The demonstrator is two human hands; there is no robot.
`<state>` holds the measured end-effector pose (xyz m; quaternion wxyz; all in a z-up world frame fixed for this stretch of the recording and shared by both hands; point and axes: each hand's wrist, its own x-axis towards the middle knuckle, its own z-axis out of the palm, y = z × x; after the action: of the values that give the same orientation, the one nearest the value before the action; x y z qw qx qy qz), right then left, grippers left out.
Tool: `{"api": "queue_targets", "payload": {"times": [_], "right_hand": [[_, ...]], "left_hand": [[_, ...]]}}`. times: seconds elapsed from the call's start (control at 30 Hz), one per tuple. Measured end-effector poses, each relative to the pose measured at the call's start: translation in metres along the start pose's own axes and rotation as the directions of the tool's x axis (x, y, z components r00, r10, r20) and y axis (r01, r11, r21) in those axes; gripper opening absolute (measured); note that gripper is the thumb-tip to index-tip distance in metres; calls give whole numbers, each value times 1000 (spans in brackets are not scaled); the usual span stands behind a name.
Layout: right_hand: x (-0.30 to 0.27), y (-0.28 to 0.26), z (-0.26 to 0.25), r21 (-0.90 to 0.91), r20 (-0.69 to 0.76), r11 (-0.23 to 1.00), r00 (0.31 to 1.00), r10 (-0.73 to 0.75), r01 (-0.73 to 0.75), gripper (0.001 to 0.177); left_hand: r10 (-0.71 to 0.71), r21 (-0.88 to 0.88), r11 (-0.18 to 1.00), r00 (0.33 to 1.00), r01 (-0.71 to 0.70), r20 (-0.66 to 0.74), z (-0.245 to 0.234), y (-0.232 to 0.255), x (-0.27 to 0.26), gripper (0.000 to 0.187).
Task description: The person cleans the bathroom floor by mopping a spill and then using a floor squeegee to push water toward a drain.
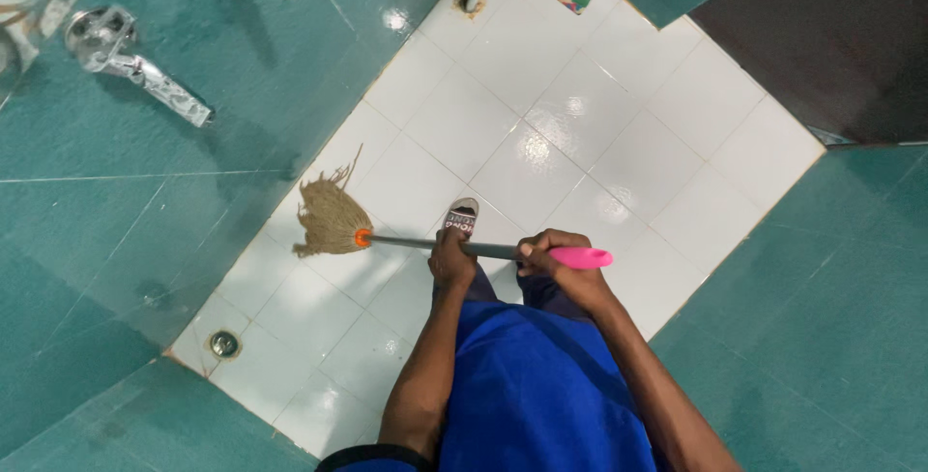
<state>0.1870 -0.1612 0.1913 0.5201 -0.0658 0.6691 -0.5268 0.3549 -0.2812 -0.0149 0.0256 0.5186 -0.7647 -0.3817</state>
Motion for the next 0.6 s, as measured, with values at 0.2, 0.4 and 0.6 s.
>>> {"api": "queue_targets", "payload": {"times": [0.2, 0.4, 0.6], "right_hand": [[-57, -3, -72, 82, -172, 971, 963, -206, 223, 22], [-120, 9, -188, 71, -334, 935, 892, -306, 348, 22], [-206, 29, -300, -158, -625, 937, 703, -340, 313, 20]], "left_hand": [[285, -9, 957, 947, -289, -149, 74, 61, -12, 28], [374, -148, 919, 926, -365, 40, 171, 183, -46, 31], [612, -209, 790, 764, -576, 207, 303, 308, -105, 30]]}}
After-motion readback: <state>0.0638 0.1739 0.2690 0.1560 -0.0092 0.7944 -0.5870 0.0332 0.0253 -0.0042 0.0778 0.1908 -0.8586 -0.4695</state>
